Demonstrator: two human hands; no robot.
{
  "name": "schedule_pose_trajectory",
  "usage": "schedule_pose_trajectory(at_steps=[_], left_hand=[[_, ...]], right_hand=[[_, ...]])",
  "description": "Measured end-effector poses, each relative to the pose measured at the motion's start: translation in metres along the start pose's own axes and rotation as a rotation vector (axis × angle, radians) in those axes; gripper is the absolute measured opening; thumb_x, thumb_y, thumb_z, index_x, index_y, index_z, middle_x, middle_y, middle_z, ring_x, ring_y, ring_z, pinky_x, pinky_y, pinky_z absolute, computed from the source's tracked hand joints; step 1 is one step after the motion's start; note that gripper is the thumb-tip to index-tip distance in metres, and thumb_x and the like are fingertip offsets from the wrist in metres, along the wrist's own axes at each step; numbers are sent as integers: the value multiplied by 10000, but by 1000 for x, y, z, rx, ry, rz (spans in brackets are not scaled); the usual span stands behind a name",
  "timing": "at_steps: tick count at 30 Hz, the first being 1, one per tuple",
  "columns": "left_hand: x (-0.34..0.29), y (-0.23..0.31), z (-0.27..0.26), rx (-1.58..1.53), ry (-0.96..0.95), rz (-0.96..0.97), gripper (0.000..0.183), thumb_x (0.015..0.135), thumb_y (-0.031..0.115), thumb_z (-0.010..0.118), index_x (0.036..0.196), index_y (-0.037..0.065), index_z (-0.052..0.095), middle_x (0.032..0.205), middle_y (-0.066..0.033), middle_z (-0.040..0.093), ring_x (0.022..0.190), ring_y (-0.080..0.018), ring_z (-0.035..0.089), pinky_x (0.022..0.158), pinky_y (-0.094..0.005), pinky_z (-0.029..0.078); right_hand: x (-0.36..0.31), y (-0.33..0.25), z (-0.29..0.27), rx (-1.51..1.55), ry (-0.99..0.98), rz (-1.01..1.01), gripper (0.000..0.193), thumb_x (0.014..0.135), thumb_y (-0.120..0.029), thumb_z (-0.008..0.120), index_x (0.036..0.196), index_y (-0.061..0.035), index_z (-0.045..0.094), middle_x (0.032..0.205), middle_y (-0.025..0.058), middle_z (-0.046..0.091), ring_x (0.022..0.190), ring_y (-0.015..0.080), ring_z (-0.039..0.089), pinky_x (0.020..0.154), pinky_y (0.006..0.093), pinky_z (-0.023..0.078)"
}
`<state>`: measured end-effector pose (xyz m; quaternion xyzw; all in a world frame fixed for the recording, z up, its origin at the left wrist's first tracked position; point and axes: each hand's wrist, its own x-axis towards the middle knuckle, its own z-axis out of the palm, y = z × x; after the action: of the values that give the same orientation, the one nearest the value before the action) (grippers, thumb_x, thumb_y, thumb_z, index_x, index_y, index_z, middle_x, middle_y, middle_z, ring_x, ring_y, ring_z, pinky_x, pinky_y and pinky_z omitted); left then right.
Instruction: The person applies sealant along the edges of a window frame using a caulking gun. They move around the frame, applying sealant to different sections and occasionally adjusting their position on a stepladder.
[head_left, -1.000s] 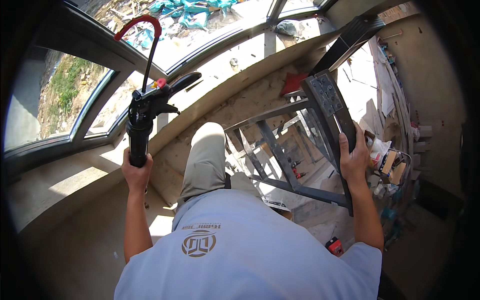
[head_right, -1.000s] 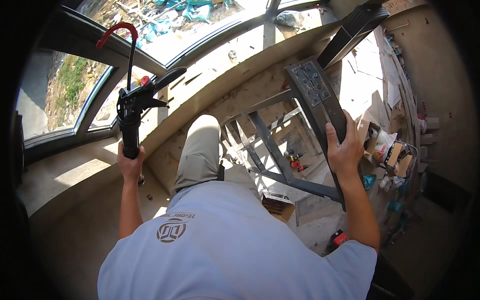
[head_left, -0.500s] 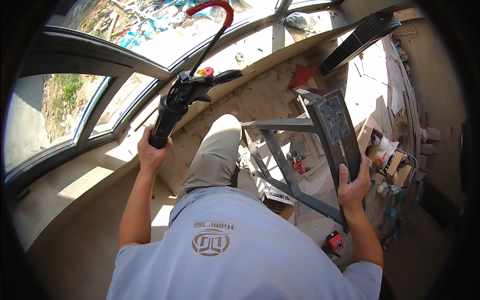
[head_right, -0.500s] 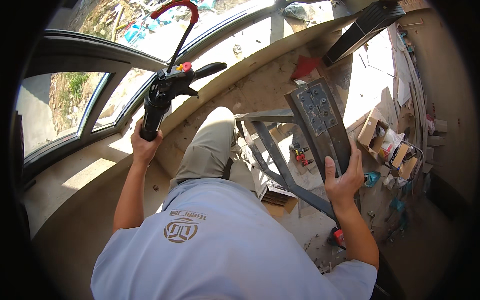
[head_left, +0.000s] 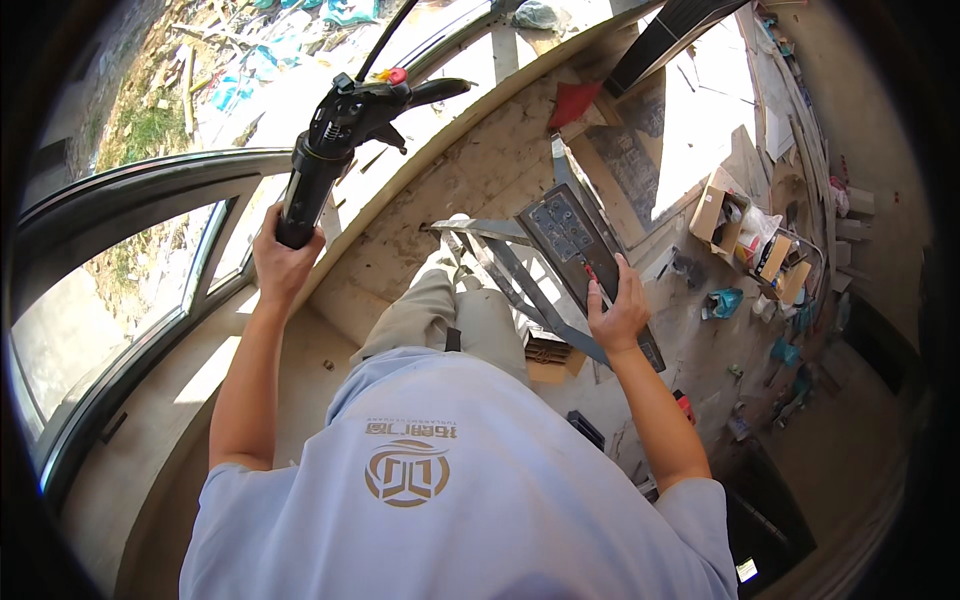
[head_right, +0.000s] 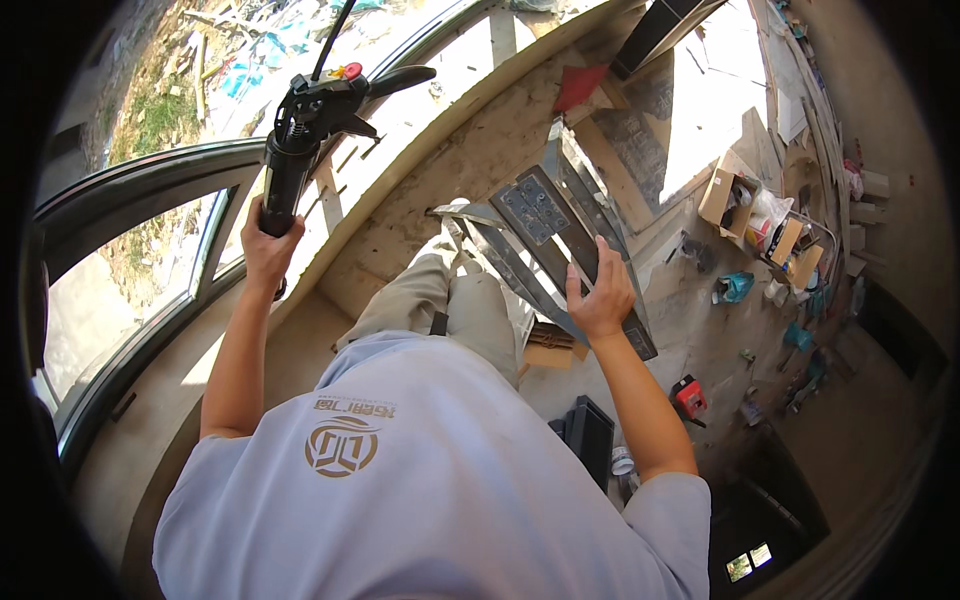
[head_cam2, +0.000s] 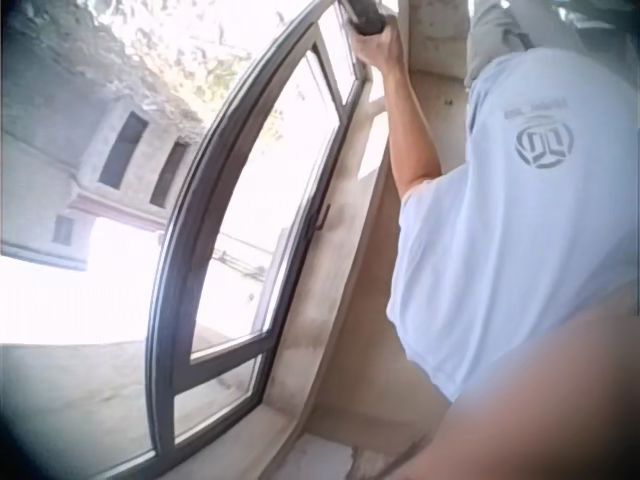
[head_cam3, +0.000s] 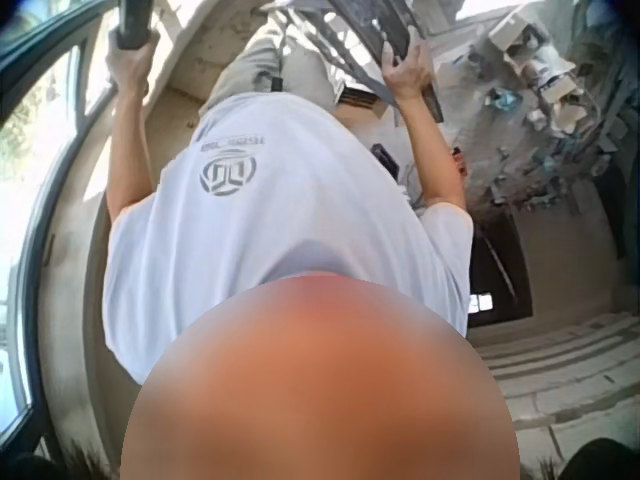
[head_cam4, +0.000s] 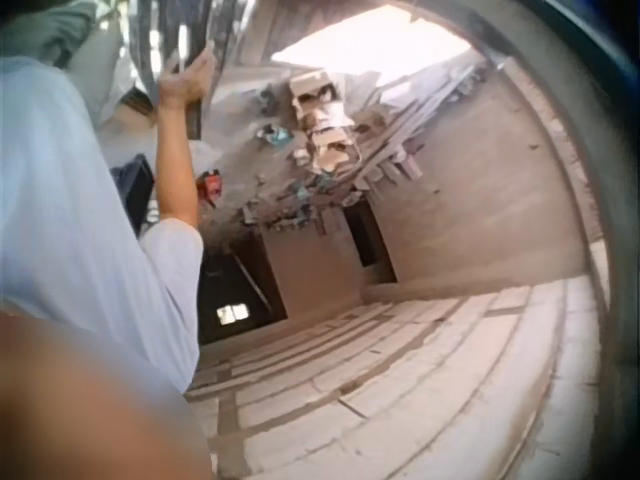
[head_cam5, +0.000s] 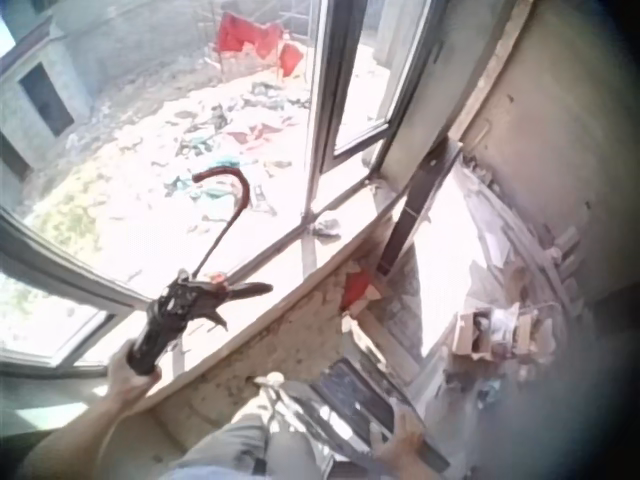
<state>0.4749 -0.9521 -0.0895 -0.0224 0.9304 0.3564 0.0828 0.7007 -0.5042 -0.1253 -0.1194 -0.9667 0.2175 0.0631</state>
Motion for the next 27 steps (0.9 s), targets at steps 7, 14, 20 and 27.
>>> schedule_pose_trajectory(at_steps=[7,14,20,27], left_hand=[[-29,23,-14,66,76,32,462,739,239,794,1118,41,618,779,-108,661,685,-179,629,695,-316,526],[-91,46,-48,-11,159,71,418,763,154,790,1124,44,611,808,-81,665,708,-146,624,706,-295,523],[-120,71,-68,-74,184,127,402,767,112,783,1123,43,612,810,-57,668,706,-120,620,692,-279,517],[-102,114,-81,-41,174,308,453,722,67,789,1141,36,624,866,-89,675,747,-156,642,740,-276,522]], right_hand=[[0,2,1,-41,12,-10,596,876,-289,689,1390,-38,520,1065,167,643,937,380,642,780,455,526],[-6,8,5,-82,58,-33,592,886,-325,681,1389,-55,524,1069,147,640,926,366,644,761,454,533],[-6,7,8,-113,75,5,539,892,-352,677,1338,-71,565,1061,127,647,923,357,647,755,462,536],[3,-11,19,-118,145,119,524,902,-412,685,1270,-47,606,1090,140,652,996,356,625,868,472,482]])
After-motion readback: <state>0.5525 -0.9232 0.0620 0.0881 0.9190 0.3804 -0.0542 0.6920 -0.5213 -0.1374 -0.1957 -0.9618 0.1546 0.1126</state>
